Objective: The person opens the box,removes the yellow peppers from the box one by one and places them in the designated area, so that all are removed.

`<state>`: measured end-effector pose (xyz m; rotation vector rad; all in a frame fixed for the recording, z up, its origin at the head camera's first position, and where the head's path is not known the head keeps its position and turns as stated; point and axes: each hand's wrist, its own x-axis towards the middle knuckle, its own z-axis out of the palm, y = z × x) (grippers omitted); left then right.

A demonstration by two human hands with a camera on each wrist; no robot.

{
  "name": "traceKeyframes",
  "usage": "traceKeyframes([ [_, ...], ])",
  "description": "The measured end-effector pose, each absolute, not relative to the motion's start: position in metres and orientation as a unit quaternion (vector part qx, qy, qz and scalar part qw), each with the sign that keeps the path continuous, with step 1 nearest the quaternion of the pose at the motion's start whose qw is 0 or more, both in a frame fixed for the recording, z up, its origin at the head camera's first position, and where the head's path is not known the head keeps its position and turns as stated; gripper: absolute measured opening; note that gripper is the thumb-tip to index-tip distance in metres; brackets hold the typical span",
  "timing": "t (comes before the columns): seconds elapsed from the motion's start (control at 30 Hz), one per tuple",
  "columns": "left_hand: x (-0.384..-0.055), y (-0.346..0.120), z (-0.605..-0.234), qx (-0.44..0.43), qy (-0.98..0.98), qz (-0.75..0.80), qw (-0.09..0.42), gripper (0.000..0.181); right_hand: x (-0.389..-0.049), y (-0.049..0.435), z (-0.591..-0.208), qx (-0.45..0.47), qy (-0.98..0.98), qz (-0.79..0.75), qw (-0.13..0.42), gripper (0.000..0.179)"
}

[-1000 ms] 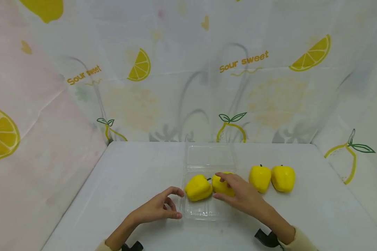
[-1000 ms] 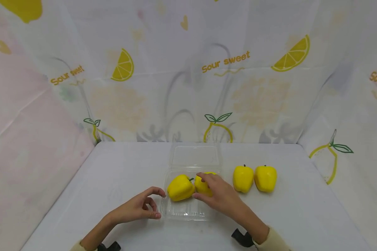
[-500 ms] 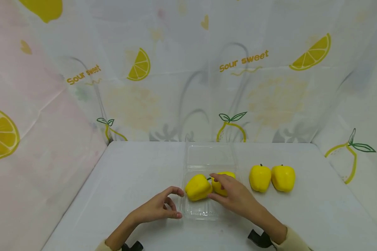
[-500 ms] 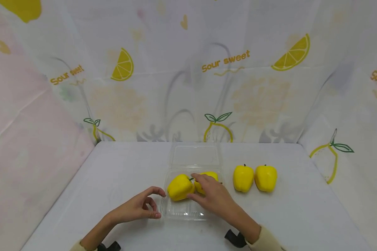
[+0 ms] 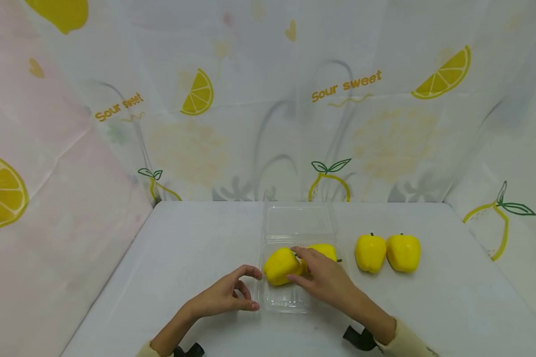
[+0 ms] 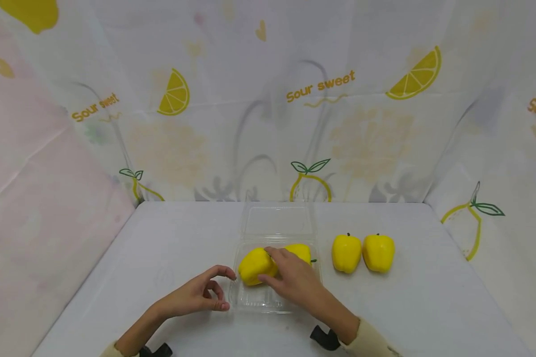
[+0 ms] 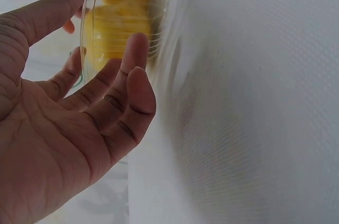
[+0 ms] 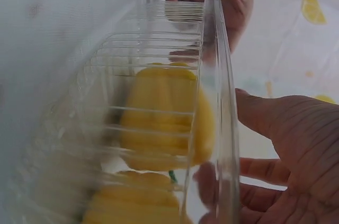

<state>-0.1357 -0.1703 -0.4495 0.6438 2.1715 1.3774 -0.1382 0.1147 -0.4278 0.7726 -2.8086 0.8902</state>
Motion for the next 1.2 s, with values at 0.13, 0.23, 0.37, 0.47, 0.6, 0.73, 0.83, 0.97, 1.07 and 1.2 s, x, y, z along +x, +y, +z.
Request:
traceKeyframes([
  [0.13,-0.135,-0.170,-0.449,0.238,0.794,0.506,0.240,0.057,-0.138,0.109,-0.429,0.247,-0.928,0.275,0.042,0.060],
  [0.23,-0.135,-0.170,-0.449,0.239,0.792,0.508,0.240,0.058,-0.138,0.106,-0.430,0.243,-0.933,0.264,0.040,0.062],
  [0.37,-0.135,-0.169,-0.449,0.241,0.791,0.509,0.241,0.058,-0.139,0.103,-0.432,0.236,-0.938,0.252,0.038,0.064],
  [0.47,-0.136,-0.170,-0.450,0.243,0.792,0.507,0.238,0.058,-0.141,0.099,-0.435,0.234,-0.942,0.238,0.035,0.065],
  [0.6,-0.136,-0.171,-0.451,0.246,0.793,0.506,0.235,0.059,-0.142,0.095,-0.438,0.237,-0.943,0.228,0.043,0.067],
  [0.73,-0.136,-0.171,-0.451,0.247,0.791,0.507,0.237,0.059,-0.143,0.092,-0.441,0.232,-0.944,0.227,0.055,0.068],
  [0.83,-0.135,-0.170,-0.450,0.244,0.793,0.505,0.237,0.058,-0.144,0.090,-0.442,0.224,-0.947,0.224,0.058,0.069],
  [0.97,-0.134,-0.170,-0.448,0.242,0.794,0.505,0.236,0.058,-0.144,0.088,-0.443,0.218,-0.948,0.222,0.059,0.073],
  [1.07,-0.135,-0.170,-0.448,0.243,0.794,0.504,0.236,0.058,-0.144,0.088,-0.443,0.220,-0.948,0.223,0.058,0.075],
  [1.2,-0.135,-0.170,-0.450,0.243,0.793,0.507,0.237,0.058,-0.145,0.087,-0.443,0.227,-0.947,0.222,0.057,0.075],
])
